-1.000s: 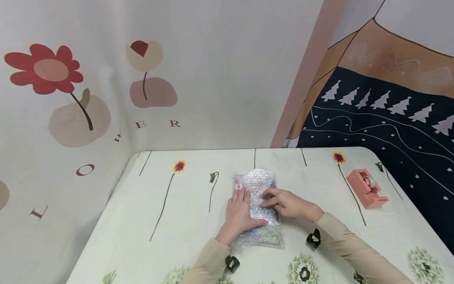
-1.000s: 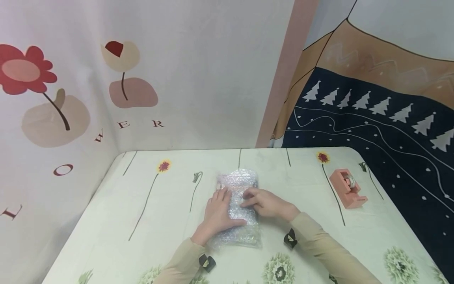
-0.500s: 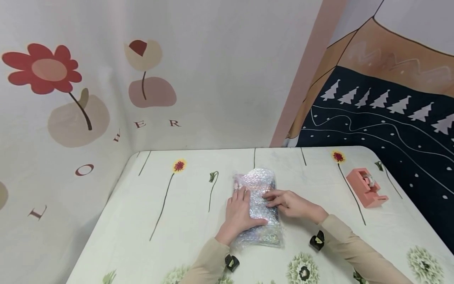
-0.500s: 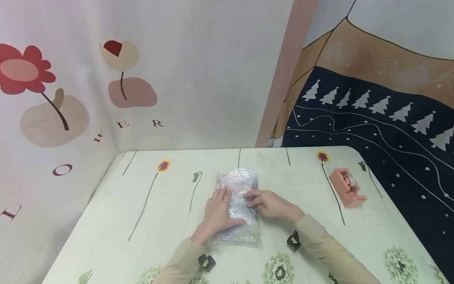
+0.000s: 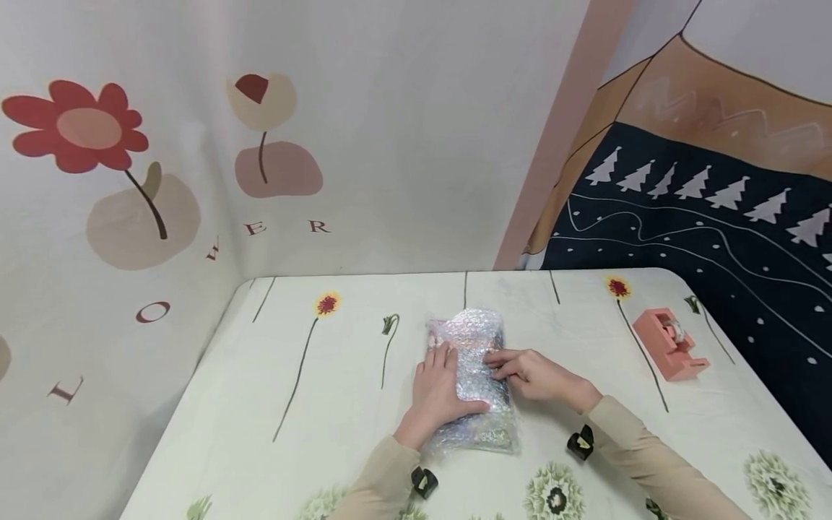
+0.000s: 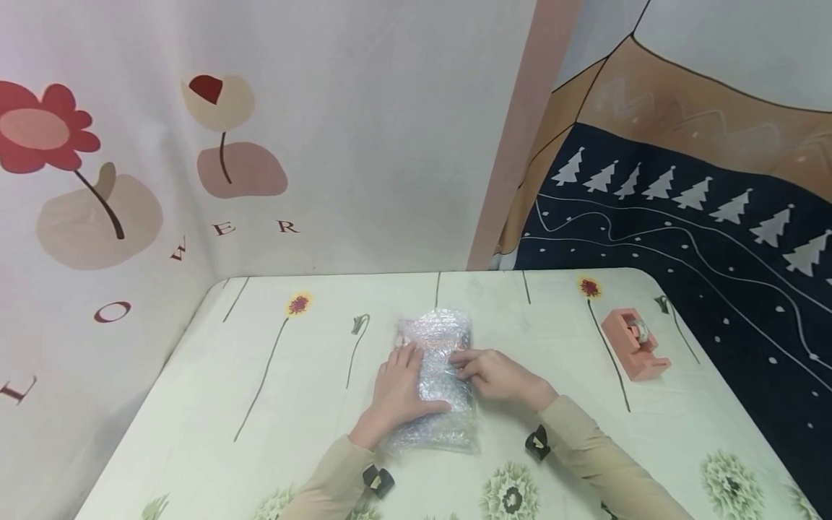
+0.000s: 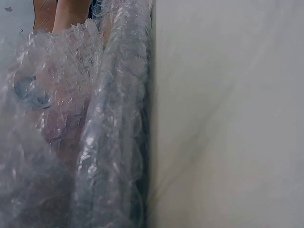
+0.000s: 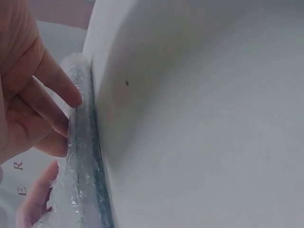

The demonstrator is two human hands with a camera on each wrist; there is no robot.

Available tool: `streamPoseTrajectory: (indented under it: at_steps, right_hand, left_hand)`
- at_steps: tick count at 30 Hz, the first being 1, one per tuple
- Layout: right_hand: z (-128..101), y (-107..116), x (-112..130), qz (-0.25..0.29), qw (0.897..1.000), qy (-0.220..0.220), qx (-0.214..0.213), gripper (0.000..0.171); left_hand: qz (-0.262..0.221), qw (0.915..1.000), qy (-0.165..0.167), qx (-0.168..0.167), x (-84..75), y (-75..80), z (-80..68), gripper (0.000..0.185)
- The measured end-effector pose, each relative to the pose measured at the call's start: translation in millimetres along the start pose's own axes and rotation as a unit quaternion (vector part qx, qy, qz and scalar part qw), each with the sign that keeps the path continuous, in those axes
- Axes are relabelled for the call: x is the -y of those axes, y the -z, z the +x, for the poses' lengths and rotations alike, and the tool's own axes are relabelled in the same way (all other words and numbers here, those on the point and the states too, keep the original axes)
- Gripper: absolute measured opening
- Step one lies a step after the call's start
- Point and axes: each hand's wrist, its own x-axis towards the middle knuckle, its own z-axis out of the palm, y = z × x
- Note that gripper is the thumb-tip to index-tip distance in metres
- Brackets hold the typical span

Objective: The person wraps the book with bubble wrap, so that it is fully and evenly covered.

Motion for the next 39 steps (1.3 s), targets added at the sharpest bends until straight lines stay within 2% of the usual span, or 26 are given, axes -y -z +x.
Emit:
streamPoseTrajectory:
  at_steps: [3, 6, 10, 17, 20, 24, 33, 39]
  right_hand:
    - [-0.2, -4.9, 0.4, -0.019, 1.0, 0.013, -0.014, 0.04]
    - [1.9, -11.1, 1.6, -0.063, 0.998, 0.024, -0.019, 0.047]
    - [6.4, -14.3, 4.5, -0.104, 0.994, 0.025, -0.016, 0.048]
    - [9.2, -8.5, 7.6, -0.073, 0.997, 0.017, -0.007, 0.041]
    - [10.6, -9.8, 8.5, -0.09, 0.996, 0.02, -0.003, 0.037]
    - [10.4, -11.1, 10.4, -0.1, 0.995, 0.019, -0.009, 0.036]
    - [4.9, -9.6, 8.5, -0.066, 0.998, 0.004, -0.012, 0.038]
    - [-0.8, -8.4, 6.8, 0.001, 0.998, 0.001, -0.069, 0.033]
  left_hand:
    - [0.0, 1.0, 0.001, 0.002, 0.3, 0.3, -0.7, 0.115]
    - [0.001, 1.0, 0.002, 0.003, 0.2, 0.8, -1.2, 0.115]
    - [0.005, 1.0, 0.0, -0.001, -0.3, 0.4, -1.1, 0.115]
    - [0.003, 1.0, -0.003, -0.005, 0.1, -0.5, -1.9, 0.114]
    - [0.004, 1.0, -0.003, -0.007, 1.3, -0.8, -2.3, 0.114]
    - [0.006, 1.0, -0.003, -0.006, 1.5, -1.3, -2.4, 0.114]
    - [0.004, 1.0, -0.004, -0.006, 2.7, 0.8, -2.9, 0.115]
    - [0.002, 0.9999, -0.011, 0.004, 4.0, 1.0, -4.2, 0.112]
